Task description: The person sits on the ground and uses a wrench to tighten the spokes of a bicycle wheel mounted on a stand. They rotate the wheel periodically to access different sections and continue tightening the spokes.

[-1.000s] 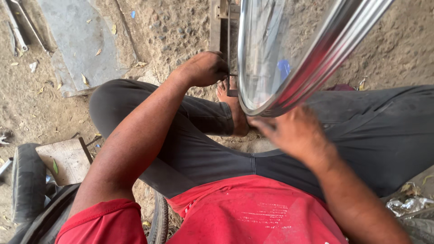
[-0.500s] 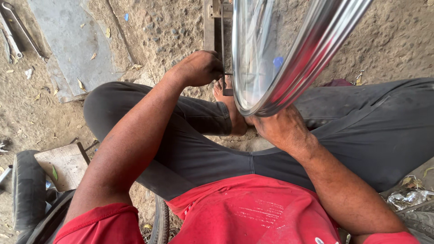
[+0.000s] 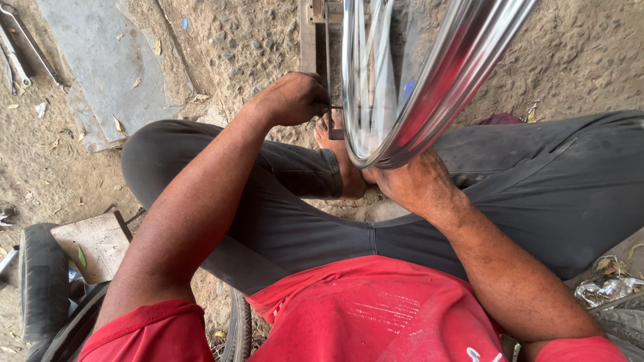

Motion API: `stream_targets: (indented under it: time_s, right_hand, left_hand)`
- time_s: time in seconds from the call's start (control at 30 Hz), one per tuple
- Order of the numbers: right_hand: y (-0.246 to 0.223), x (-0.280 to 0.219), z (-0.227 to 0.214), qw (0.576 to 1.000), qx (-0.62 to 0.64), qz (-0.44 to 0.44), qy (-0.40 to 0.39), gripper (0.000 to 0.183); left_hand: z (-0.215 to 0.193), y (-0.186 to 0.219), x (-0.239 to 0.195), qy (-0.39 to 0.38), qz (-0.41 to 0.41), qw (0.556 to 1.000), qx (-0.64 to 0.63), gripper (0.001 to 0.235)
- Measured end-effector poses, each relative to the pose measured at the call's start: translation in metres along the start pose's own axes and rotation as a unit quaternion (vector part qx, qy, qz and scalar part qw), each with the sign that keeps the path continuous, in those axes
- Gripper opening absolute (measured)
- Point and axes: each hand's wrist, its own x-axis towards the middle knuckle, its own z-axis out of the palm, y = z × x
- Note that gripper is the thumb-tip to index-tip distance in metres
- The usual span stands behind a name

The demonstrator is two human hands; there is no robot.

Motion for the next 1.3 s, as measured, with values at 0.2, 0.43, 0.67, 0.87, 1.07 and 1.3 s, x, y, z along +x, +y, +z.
stream_targets:
  time_s: [0.2, 0.43, 0.67, 0.87, 1.07, 1.3]
  right_hand:
    - [-0.005, 0.001, -0.003, 0.999, -0.023, -0.022, -0.007, 0.023]
    - [-0.006, -0.001, -0.006, 0.997, -0.066, -0.046, 0.021, 0.033]
    - [-0.010, 0.015, -0.009, 0.994, -0.019, -0.087, 0.064, 0.023]
    - [-0.039, -0.003, -0.060, 0.975, 0.063, -0.185, 0.110, 0.018]
    - [-0.041, -0.011, -0.068, 0.946, 0.173, -0.181, 0.206, 0.033]
    - [-0.039, 0.000, -0.054, 0.962, 0.054, -0.189, 0.189, 0.030]
  left_hand:
    - [0.001, -0.002, 0.001, 0.002, 0.004, 1.000, -0.004, 0.017]
    - [0.001, -0.003, 0.003, -0.012, 0.014, 1.000, 0.017, 0.020]
    - [0.003, -0.005, 0.003, -0.007, 0.021, 1.000, 0.005, 0.018]
    - [0.003, -0.007, 0.005, -0.008, 0.027, 0.999, 0.015, 0.018]
    - [0.003, -0.004, 0.003, -0.009, 0.018, 1.000, 0.007, 0.019]
    - [0.005, -0.006, 0.002, -0.001, 0.023, 0.999, 0.030, 0.019]
